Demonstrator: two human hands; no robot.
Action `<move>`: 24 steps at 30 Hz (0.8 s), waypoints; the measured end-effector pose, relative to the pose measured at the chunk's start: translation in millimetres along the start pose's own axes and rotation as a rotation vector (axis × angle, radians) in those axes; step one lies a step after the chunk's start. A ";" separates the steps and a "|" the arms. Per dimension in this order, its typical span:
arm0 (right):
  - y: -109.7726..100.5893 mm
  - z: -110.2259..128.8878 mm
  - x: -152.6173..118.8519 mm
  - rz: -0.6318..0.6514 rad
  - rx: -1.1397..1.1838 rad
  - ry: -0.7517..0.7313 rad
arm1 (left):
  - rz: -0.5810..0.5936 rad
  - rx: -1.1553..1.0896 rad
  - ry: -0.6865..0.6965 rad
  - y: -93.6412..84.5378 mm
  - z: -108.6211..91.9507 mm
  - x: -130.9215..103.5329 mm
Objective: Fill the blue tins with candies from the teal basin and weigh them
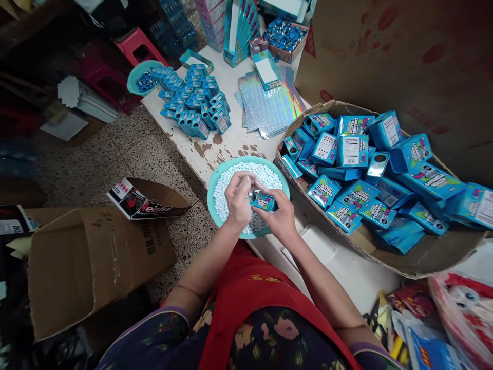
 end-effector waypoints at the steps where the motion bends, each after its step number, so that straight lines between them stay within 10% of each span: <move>1: -0.8 1.0 0.1 -0.004 0.014 0.001 | 0.009 0.002 0.008 -0.9 -3.7 0.1; 8: -28.0 -6.4 -12.4 -0.048 0.035 0.011 | -0.140 0.377 0.038 -52.8 24.8 48.4; 15: -48.9 -23.8 -18.3 -0.067 -0.013 0.091 | 0.388 1.486 0.006 -16.2 125.1 66.6; 24: -55.3 -35.1 -26.1 -0.079 -0.036 0.173 | 0.266 1.745 -0.078 -33.6 124.7 49.3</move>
Point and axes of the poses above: each hand's wrist, its own x-axis towards the middle knuckle, its own y-axis out of the palm, z = x × y, the point moved 9 cm from there along x, towards the middle knuckle, and after that the axes turned 8 degrees about -y, right-handed, at the moved point
